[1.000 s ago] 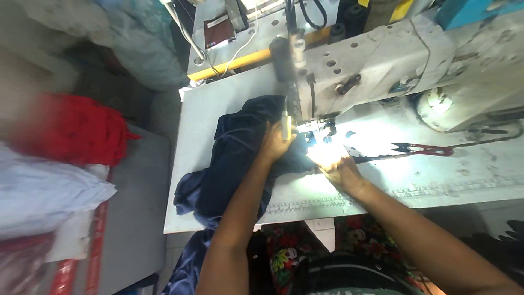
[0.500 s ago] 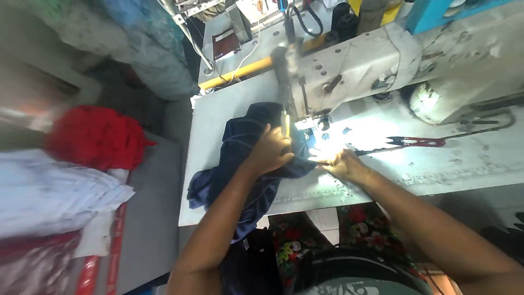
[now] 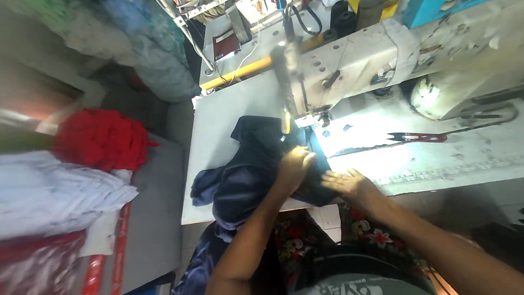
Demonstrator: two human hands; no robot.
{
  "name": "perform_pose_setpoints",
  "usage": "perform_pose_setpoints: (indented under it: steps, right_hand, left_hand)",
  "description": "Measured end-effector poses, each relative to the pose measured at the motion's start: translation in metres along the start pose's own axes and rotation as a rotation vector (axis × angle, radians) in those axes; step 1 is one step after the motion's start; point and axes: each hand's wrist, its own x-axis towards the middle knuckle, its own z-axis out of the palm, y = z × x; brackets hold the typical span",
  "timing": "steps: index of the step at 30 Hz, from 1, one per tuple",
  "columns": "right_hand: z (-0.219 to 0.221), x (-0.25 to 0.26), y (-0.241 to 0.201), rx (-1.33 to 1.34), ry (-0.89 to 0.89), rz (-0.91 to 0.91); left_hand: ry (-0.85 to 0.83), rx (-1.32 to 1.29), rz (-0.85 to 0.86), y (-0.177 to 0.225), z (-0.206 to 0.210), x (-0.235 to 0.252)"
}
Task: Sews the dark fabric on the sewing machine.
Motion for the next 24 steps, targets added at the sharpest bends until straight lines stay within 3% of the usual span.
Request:
perform_pose_setpoints:
  steps: [4,9,13,24]
  right_hand:
    - [-0.004,0.007,-0.005,-0.039,0.008,0.033]
    - [-0.003,0.01,-0.008,-0.07,0.018,0.035]
    - [-0.002,0.007,-0.011,-0.086,0.024,0.053]
    - [0.003,0.014,-0.009,-0.135,0.05,0.07]
  left_hand:
    - [0.043,0.249,-0.086,-0.019,0.008,-0.007]
    - [0.094,0.28,-0.034,-0.02,0.005,-0.013]
    - [-0.023,0.275,0.054,-0.019,0.007,-0.011]
    - [-0.028,0.227,-0.035,-0.027,0.003,-0.004]
